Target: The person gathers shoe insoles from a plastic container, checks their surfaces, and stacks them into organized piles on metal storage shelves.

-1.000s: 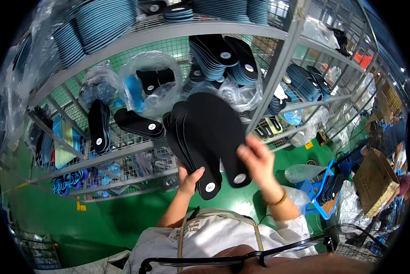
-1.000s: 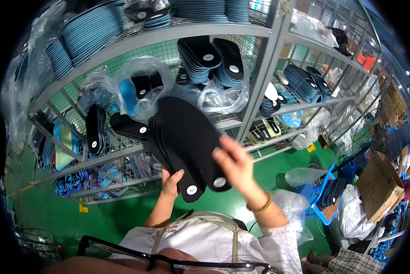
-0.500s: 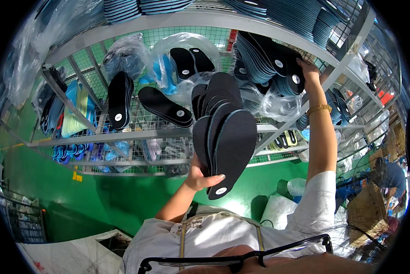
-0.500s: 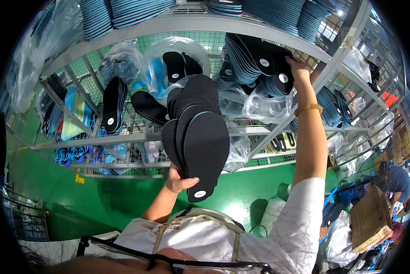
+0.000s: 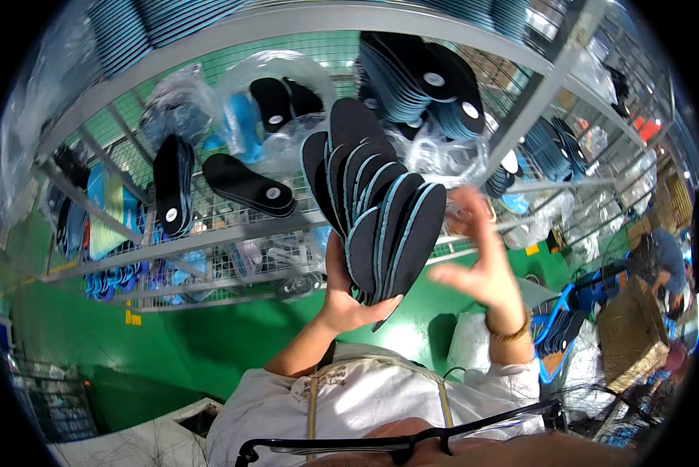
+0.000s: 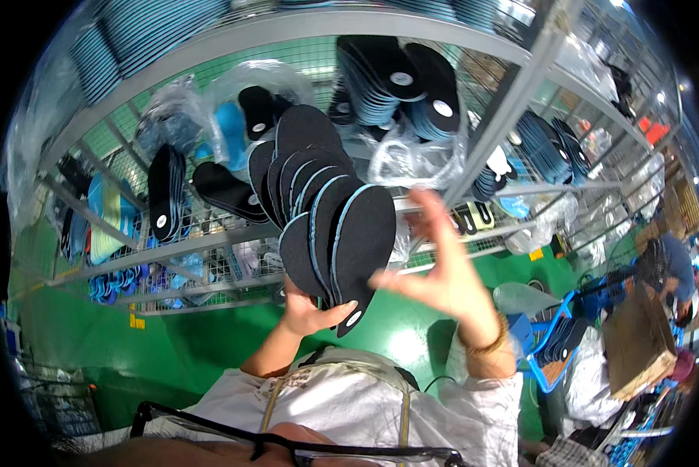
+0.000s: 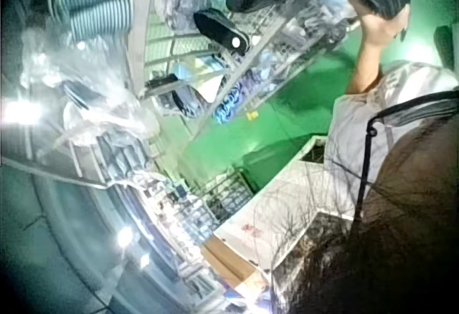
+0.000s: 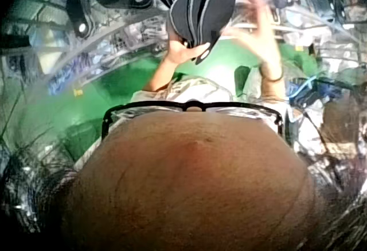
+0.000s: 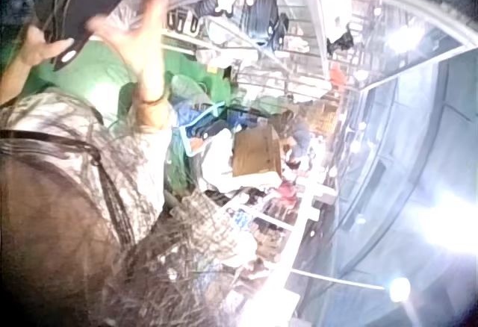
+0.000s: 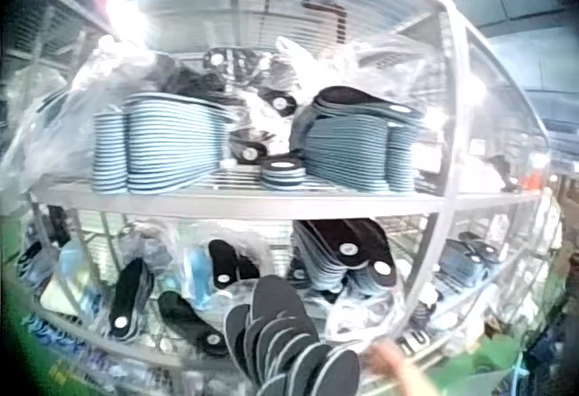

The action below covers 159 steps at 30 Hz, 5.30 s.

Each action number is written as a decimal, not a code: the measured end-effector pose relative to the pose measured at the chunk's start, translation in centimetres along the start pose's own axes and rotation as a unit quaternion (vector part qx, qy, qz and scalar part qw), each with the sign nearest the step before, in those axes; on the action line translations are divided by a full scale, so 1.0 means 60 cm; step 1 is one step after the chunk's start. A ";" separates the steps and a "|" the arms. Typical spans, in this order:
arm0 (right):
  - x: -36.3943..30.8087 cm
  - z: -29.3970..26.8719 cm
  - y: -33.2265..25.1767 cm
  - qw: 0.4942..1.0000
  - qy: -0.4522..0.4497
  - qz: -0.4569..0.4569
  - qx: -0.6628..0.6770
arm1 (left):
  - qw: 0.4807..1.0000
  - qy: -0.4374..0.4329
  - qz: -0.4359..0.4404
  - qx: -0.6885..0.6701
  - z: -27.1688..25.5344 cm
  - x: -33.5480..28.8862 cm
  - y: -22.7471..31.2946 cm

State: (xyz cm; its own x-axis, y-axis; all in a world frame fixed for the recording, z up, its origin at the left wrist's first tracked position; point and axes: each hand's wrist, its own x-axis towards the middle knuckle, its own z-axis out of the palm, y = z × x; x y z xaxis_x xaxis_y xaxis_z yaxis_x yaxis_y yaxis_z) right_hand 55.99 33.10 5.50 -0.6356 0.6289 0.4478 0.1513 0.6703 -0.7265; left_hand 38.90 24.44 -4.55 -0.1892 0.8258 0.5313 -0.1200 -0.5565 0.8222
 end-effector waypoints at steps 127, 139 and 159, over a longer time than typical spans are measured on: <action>-0.254 -0.054 0.001 0.944 0.300 -0.082 0.112 | 0.929 -0.001 -0.241 -0.281 0.253 -0.088 0.044; -0.112 0.297 -0.147 0.888 -0.015 -0.012 0.459 | 0.887 0.241 -0.204 -0.338 -0.069 -0.244 0.172; 0.520 0.837 -0.720 0.835 -0.167 -0.227 0.473 | 0.737 0.641 0.206 -0.064 -0.492 -0.435 0.407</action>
State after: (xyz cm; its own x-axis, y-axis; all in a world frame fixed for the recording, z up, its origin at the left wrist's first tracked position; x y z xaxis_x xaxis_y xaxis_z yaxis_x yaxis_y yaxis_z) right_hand -8.38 4.00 24.68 -0.6649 0.1447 0.7328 -0.7270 0.0996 -0.6793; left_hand 12.15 -13.42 -4.39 -0.9902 -0.1359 0.0338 0.1304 -0.8076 0.5751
